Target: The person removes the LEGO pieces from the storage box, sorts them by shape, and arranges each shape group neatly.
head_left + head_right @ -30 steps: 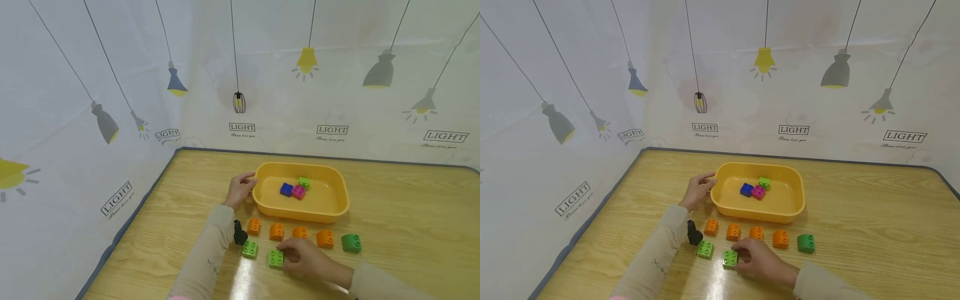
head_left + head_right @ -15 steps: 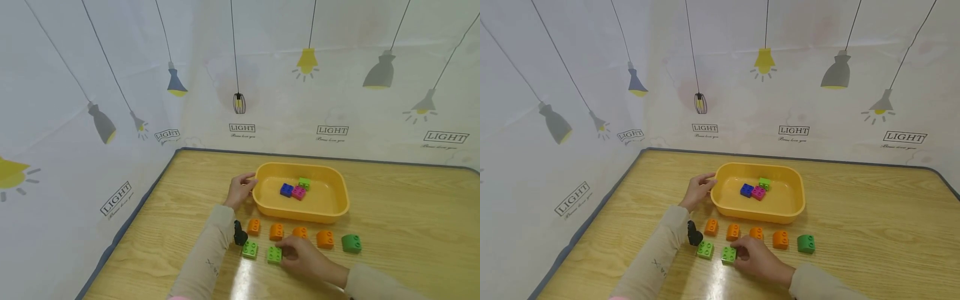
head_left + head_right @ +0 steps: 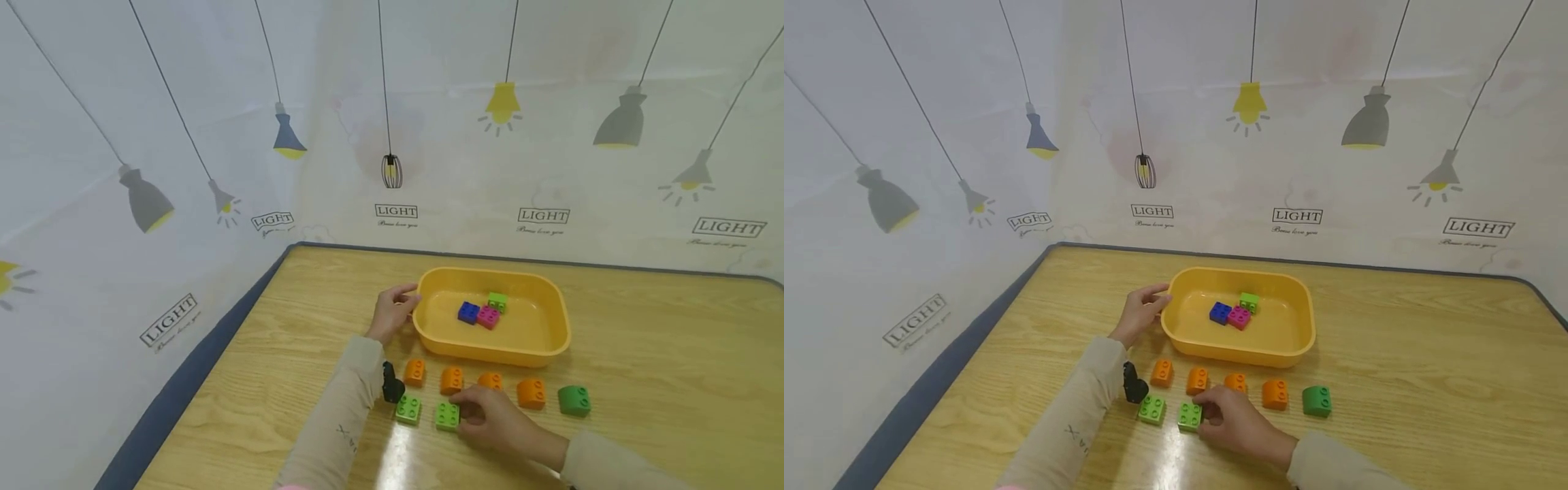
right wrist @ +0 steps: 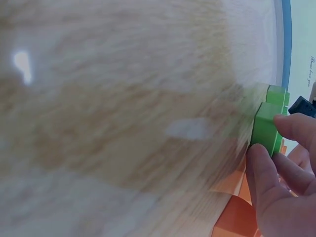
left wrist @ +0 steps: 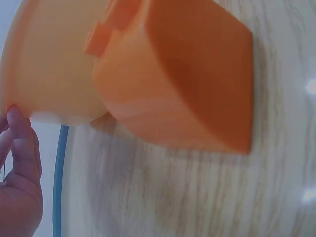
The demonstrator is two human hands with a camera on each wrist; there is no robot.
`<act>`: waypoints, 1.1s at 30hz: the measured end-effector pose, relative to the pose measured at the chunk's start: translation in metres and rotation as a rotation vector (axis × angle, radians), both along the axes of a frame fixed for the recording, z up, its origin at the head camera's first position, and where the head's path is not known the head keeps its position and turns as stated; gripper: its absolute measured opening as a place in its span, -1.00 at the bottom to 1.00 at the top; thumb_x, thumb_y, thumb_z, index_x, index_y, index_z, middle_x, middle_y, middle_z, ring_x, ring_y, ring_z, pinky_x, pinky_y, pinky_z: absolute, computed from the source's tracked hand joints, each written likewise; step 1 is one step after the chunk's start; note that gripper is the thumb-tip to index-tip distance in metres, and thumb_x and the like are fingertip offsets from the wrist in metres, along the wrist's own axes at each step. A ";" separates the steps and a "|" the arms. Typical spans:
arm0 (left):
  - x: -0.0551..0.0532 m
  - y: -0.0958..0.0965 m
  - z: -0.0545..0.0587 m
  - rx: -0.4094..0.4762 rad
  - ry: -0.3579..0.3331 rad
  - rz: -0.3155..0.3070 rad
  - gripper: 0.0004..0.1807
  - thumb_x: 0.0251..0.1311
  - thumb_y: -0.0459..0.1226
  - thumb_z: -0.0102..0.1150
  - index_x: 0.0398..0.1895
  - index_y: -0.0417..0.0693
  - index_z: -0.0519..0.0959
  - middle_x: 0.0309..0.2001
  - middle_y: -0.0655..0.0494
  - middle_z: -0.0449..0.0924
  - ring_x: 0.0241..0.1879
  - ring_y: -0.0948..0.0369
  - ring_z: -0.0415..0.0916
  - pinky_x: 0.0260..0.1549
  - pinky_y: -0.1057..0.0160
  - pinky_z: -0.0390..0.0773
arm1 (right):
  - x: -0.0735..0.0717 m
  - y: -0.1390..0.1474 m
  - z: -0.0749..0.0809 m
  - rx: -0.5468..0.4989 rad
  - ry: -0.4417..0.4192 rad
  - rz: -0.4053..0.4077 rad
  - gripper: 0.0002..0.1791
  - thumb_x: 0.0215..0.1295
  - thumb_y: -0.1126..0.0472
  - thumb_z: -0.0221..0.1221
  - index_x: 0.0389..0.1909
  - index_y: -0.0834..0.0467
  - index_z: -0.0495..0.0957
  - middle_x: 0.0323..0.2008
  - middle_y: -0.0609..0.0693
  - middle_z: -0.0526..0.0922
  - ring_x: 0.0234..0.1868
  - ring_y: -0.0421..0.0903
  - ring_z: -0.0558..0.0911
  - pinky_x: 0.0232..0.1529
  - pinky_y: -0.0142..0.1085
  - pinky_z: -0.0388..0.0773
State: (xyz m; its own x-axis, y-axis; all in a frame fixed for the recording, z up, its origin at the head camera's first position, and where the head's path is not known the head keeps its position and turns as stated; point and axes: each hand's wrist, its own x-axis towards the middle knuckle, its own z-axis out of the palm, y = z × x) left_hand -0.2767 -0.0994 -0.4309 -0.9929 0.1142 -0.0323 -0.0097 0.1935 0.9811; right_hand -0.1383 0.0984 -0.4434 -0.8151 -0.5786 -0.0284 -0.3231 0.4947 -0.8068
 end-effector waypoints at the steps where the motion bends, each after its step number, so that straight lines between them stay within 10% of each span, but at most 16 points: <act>1: 0.000 0.000 0.000 -0.001 0.002 0.000 -0.61 0.17 -0.31 0.08 0.09 -0.23 0.43 -0.19 -0.27 0.48 -0.30 -0.15 0.50 -0.45 0.15 0.60 | 0.000 0.000 0.000 0.002 0.000 0.000 -0.60 -0.05 0.30 0.27 -0.12 0.31 0.52 -0.22 0.02 0.54 -0.29 -0.12 0.51 -0.26 -0.36 0.52; 12: 0.019 0.003 0.029 0.008 -0.012 -0.026 -0.60 0.20 -0.39 0.01 0.11 -0.36 0.36 -0.15 -0.38 0.43 -0.23 -0.25 0.43 -0.31 0.01 0.56 | -0.001 0.001 -0.001 -0.013 -0.026 0.006 -0.61 -0.04 0.30 0.26 -0.12 0.30 0.51 -0.18 0.08 0.54 -0.25 -0.08 0.52 -0.23 -0.32 0.53; 33: -0.001 0.000 -0.002 0.028 -0.021 0.011 -0.60 0.16 -0.30 0.10 0.08 -0.21 0.44 -0.20 -0.23 0.49 -0.29 -0.16 0.50 -0.41 0.14 0.60 | -0.007 0.024 0.027 -0.095 0.065 0.036 -0.69 0.04 0.35 0.23 -0.16 0.38 0.49 -0.22 0.21 0.56 -0.29 -0.04 0.58 -0.31 -0.43 0.55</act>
State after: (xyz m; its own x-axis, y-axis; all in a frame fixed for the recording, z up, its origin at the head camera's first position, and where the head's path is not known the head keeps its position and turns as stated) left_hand -0.2778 -0.0991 -0.4330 -0.9933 0.1042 -0.0503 -0.0325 0.1662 0.9856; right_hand -0.1456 0.1222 -0.4166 -0.7921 -0.6050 0.0803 -0.3925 0.4042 -0.8262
